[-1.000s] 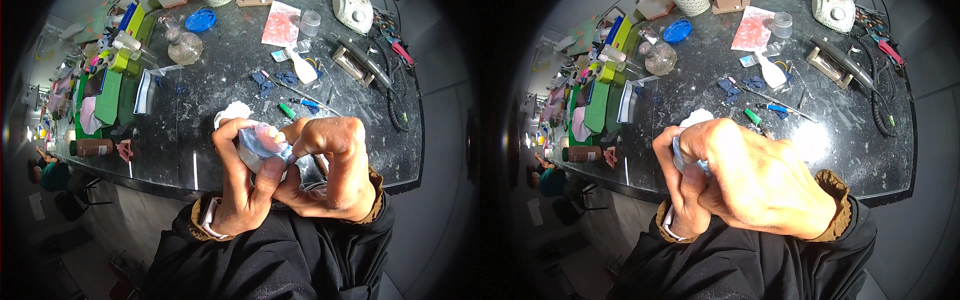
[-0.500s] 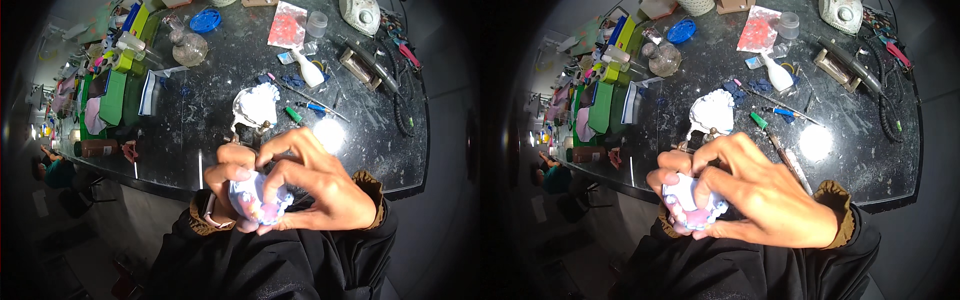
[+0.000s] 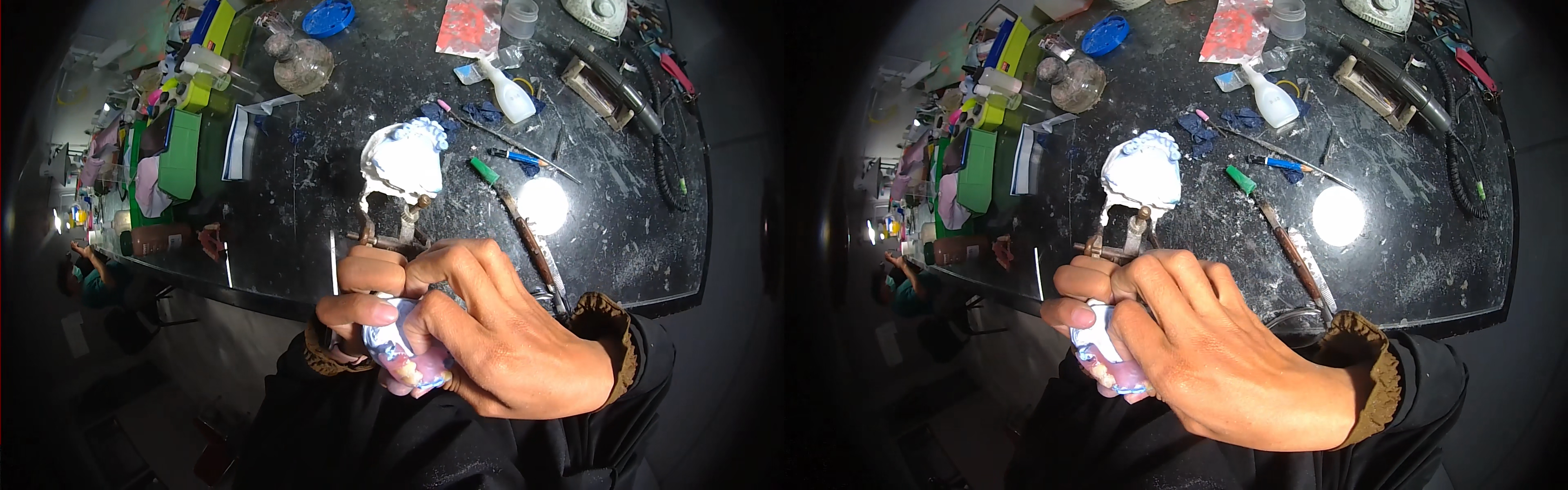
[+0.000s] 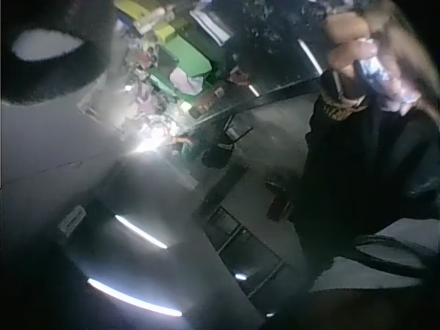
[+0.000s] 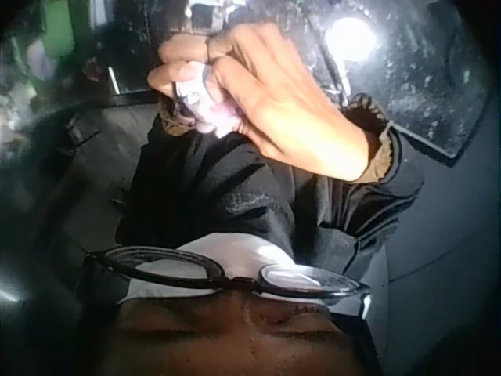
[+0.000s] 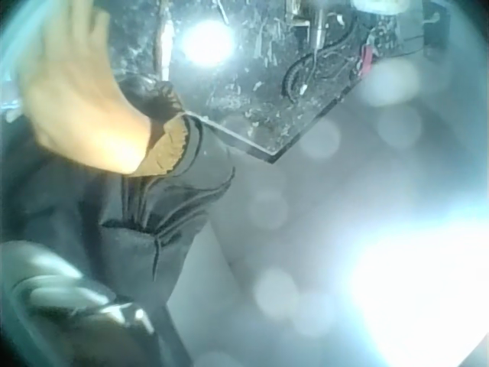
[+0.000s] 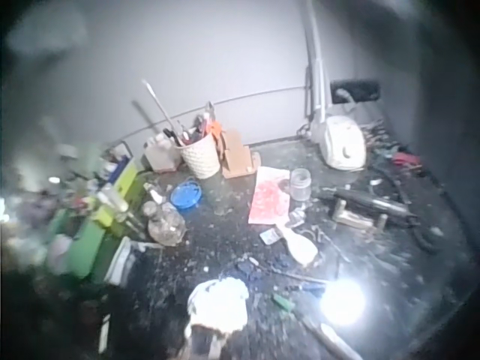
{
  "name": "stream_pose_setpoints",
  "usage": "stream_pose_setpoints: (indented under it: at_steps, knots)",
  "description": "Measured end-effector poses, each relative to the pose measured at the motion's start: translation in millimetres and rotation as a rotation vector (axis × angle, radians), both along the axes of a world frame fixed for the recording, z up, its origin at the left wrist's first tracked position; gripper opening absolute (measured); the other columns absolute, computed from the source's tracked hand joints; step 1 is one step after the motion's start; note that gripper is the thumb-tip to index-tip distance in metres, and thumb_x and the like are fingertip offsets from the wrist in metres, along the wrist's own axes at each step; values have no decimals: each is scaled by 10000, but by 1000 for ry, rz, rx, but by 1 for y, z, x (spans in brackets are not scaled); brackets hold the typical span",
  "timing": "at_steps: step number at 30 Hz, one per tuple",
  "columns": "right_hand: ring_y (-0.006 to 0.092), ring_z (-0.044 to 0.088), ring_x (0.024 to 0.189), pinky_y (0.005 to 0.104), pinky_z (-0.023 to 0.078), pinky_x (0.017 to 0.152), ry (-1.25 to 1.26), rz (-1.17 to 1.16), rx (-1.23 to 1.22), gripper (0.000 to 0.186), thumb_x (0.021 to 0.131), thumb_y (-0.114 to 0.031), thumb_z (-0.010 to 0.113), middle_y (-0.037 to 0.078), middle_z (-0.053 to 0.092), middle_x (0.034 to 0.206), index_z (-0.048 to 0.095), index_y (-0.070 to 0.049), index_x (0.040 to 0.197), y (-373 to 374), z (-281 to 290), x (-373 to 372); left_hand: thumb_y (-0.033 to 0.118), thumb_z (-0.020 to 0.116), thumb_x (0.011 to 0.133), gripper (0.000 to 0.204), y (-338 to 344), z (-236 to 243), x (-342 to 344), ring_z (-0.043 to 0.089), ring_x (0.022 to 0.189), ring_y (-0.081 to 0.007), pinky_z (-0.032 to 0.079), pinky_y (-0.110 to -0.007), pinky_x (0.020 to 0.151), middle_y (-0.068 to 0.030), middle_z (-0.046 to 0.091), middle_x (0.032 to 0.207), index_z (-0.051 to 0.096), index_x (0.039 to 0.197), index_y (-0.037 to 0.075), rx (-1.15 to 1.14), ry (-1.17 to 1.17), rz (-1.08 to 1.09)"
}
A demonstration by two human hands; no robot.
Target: The person removes a denture from a dental cast model, shapes the denture with a rotary hand tool, and fits it back onto the model while continuing to trim it.
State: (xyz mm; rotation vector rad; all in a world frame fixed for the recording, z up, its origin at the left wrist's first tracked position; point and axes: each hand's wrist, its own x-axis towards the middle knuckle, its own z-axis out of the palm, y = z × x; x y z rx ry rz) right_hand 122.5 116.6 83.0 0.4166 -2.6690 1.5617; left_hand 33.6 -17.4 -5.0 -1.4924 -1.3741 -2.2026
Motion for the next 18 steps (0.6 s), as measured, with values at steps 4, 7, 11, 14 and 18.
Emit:
stream_pose_setpoints:
  at_steps: [4, 7, 11, 14, 18]
  knots:
    - [289, 442, 977, 377, 358, 825, -8, -8, -45, 420, 664, -230, 778, 139, 464, 1067, 534, -50, 953, 11, 9, 0, 580, 646, 729, 655, -11, -4, -4, 423, 664, -157, 366, -317, 589, -94, 451, 841, 397, 1076, 84, -116, 4, -10]
    - [212, 559, 951, 353, 394, 879, -126, -40, -460, 619, 678, -193, 808, 109, 572, 964, 415, -8, 1120, 15, 0, 0, 591, 594, 766, 648, -24, 5, -2, 450, 737, -173, 359, -335, 684, -112, 471, 875, 418, 1082, 53, -398, 65, 60]
    - [166, 610, 883, 320, 426, 863, -242, -70, -526, 566, 734, -43, 709, 116, 603, 889, 329, 10, 1150, 18, -2, 0, 618, 573, 752, 676, -29, 23, -5, 476, 777, -176, 286, -352, 741, -78, 484, 916, 427, 1107, 61, -664, 264, 109]
    - [166, 627, 797, 284, 462, 778, -272, -100, -459, 492, 727, 26, 606, 113, 606, 826, 328, 10, 1132, 16, -2, -2, 590, 602, 743, 670, -29, 29, -5, 479, 779, -173, 249, -365, 733, -59, 481, 918, 414, 1123, 71, -774, 345, 125]
    - [164, 634, 703, 255, 486, 631, -306, -140, -312, 481, 707, 60, 562, 115, 600, 726, 325, -8, 1121, 13, 5, -2, 539, 644, 729, 665, -27, 30, -3, 479, 777, -176, 228, -383, 714, -47, 472, 917, 392, 1142, 83, -849, 414, 133]
